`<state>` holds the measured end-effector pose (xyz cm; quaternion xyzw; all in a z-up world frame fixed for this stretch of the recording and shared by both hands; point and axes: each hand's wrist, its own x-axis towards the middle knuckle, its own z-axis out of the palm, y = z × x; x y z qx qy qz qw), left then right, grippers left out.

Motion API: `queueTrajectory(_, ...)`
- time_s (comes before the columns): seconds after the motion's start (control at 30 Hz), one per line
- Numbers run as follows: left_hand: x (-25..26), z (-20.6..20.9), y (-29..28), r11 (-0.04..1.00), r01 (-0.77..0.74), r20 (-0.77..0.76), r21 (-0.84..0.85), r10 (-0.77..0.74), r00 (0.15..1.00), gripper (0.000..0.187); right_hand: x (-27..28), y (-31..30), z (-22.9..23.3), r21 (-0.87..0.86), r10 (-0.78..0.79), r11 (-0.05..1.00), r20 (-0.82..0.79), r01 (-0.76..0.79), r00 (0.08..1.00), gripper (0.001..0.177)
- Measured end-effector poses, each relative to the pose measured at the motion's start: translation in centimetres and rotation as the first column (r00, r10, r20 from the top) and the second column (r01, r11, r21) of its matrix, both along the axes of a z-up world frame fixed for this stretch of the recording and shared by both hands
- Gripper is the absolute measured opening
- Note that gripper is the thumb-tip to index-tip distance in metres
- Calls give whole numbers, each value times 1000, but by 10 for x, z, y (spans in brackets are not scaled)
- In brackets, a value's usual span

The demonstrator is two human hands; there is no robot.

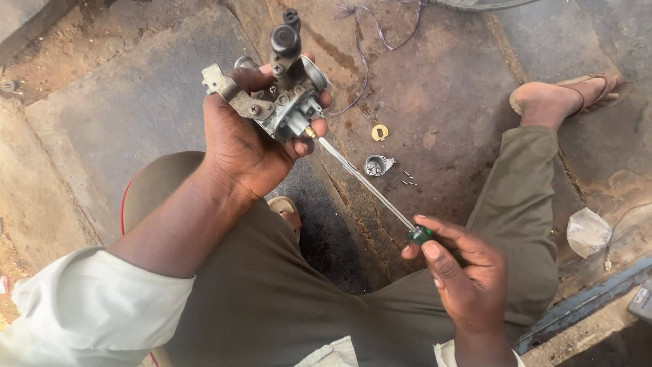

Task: Repairing or cleaning a motorcycle carburetor by removing screws and inspecting internal components.

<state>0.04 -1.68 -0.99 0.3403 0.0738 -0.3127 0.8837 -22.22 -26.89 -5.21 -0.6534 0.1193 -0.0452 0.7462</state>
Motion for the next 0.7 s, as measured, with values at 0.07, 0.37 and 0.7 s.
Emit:
queueTrajectory(0.07, 0, 1, -2, 1000, 17, 19, 2, -17, 1000, 51, -1, 1, 3, -123, -19, 992, -35, 15, 999, 36)
queueTrajectory(0.37, -1, 1, -2, 1000, 1, 26, -6, -1, 1000, 50, -3, 4, 13, -254, -32, 966, 30, 39, 999, 35)
queueTrajectory(0.7, -2, 4, -4, 999, 32, 100, 12, -33, 994, 50, -1, 5, 25, -376, -33, 925, 41, 46, 999, 33)
